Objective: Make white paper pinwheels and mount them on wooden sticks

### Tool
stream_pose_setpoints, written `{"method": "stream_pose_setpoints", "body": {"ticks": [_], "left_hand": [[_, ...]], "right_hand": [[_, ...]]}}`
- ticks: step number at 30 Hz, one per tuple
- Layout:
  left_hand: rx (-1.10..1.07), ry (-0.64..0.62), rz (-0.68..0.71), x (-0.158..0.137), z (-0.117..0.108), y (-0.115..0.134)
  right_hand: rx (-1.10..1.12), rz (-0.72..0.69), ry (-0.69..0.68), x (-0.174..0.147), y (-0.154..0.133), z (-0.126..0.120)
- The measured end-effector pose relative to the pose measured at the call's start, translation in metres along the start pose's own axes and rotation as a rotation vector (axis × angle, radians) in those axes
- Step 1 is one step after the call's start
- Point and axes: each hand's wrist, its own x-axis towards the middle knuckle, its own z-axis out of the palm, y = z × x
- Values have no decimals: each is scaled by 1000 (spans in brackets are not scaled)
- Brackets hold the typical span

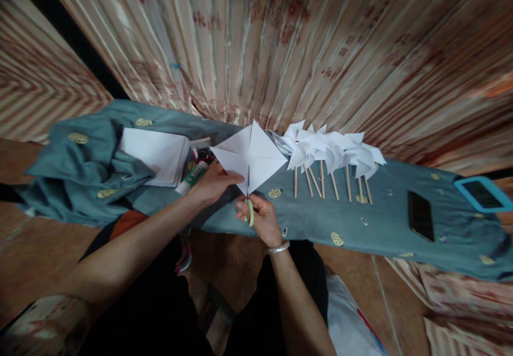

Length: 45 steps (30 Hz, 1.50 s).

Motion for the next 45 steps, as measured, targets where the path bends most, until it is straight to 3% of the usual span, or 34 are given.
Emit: {"method": "stream_pose_setpoints", "body": {"ticks": [18,30,45], "left_hand": [[-95,10,-54,-1,1,1],[-158,126,39,6,-1,-4],[-149,136,47,5,0,-2]], "right_hand": [[7,-3,0,0,2,1],[-8,-16,-17,0,3,1],[18,10,16,0,4,3]]}}
